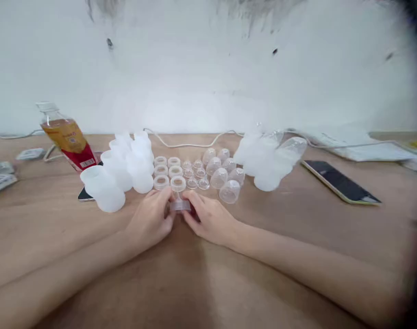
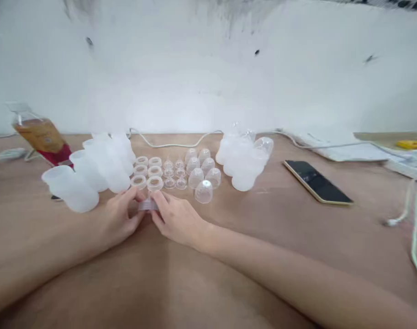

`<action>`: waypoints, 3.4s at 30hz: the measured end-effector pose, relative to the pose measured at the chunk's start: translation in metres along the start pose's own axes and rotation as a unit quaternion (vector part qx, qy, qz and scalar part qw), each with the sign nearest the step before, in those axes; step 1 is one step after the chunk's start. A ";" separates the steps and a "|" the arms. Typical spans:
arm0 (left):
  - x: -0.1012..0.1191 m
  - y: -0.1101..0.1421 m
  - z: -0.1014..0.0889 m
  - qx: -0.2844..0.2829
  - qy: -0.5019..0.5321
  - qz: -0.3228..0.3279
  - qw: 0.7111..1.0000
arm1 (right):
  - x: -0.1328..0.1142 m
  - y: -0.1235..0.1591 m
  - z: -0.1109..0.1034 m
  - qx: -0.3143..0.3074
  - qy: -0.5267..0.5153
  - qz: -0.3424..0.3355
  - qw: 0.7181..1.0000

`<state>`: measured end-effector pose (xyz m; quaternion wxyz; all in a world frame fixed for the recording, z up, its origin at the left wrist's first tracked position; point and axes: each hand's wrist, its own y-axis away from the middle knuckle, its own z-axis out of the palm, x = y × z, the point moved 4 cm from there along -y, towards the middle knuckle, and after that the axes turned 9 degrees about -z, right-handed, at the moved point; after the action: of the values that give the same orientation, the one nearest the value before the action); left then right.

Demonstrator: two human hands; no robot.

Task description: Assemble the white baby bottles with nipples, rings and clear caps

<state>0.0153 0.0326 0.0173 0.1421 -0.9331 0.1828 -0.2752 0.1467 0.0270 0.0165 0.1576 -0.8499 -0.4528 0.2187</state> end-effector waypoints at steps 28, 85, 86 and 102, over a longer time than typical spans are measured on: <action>0.005 0.000 -0.007 -0.017 0.065 0.018 0.998 | 0.015 0.000 -0.010 0.059 -0.039 -0.049 0.996; 0.012 0.000 0.000 -0.072 0.046 -0.050 0.995 | 0.005 -0.001 -0.003 0.008 -0.066 0.011 0.998; 0.011 0.000 0.001 -0.070 0.047 -0.047 0.995 | 0.005 -0.002 -0.003 0.003 -0.059 0.012 0.998; 0.007 -0.002 -0.001 -0.147 0.110 -0.025 0.983 | 0.001 0.001 -0.003 -0.023 -0.039 -0.015 0.999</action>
<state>0.0212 0.0312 0.0221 -0.0241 -0.9122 0.2121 -0.3497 0.1499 0.0274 0.0185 0.1237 -0.8373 -0.4761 0.2389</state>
